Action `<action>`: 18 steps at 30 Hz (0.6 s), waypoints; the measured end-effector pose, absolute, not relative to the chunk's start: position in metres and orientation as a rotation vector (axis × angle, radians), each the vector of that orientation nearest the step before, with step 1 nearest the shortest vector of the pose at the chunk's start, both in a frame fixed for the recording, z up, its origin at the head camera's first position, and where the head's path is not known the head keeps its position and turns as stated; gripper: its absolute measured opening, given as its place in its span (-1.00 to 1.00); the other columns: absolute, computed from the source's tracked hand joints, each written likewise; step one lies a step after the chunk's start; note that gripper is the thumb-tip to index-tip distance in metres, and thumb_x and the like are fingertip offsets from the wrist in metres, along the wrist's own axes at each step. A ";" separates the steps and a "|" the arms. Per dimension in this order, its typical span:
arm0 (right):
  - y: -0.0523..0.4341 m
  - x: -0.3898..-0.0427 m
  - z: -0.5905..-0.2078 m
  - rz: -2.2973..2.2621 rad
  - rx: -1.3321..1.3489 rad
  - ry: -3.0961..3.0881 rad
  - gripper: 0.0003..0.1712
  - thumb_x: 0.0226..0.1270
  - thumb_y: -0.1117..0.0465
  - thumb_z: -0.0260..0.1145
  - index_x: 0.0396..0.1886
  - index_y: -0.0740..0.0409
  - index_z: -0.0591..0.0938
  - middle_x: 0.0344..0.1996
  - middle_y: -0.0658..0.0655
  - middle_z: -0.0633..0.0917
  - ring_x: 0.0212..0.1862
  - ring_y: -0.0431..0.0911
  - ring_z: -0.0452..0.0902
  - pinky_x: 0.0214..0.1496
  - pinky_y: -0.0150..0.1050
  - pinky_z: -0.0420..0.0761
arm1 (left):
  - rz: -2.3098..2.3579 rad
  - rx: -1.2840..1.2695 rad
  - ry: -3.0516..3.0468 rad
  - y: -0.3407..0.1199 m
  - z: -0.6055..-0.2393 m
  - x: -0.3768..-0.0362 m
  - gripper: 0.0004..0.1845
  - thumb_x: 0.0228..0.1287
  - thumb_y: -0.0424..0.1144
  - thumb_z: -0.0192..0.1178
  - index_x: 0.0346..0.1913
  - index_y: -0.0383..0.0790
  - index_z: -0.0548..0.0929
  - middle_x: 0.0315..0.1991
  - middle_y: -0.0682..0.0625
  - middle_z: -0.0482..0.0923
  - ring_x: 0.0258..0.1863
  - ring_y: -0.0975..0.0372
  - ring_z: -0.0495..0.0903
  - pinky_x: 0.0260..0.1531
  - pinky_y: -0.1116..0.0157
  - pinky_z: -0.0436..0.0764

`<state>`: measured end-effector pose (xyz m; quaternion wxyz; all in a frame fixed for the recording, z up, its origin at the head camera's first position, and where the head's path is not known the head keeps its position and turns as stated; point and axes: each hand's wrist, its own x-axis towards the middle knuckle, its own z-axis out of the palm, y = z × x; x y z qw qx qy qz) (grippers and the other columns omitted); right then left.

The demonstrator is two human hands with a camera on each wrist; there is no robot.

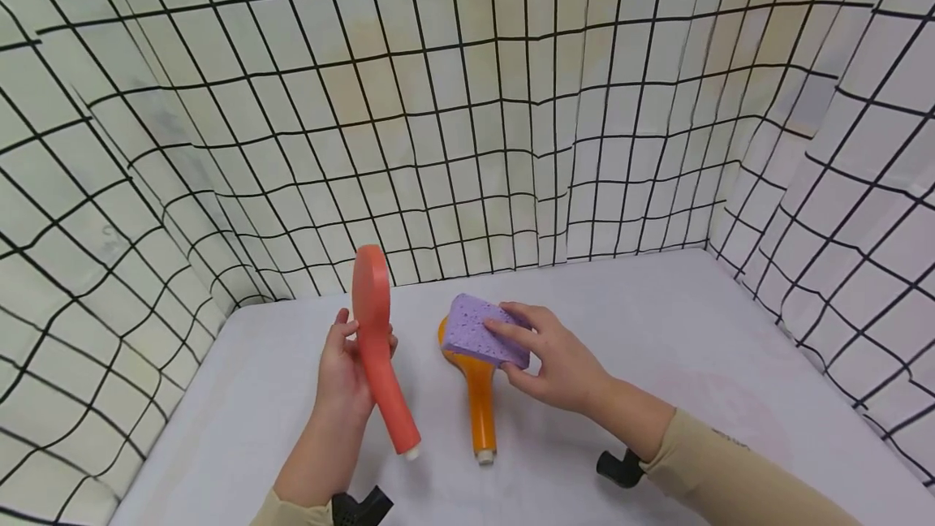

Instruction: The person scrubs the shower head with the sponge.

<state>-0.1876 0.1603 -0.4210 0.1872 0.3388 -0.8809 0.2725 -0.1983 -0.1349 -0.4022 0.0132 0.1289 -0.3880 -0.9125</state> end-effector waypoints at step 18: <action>0.165 -0.188 -0.419 0.787 0.934 -2.473 -0.26 0.16 0.19 0.48 0.37 -0.18 0.50 0.40 0.07 0.38 0.34 0.06 0.33 0.20 0.04 0.56 | -2.918 0.278 -1.155 -0.129 -0.409 -0.198 -0.44 0.46 -0.21 0.09 0.41 0.02 0.15 0.34 -0.06 0.31 0.30 0.01 0.37 0.13 0.02 0.58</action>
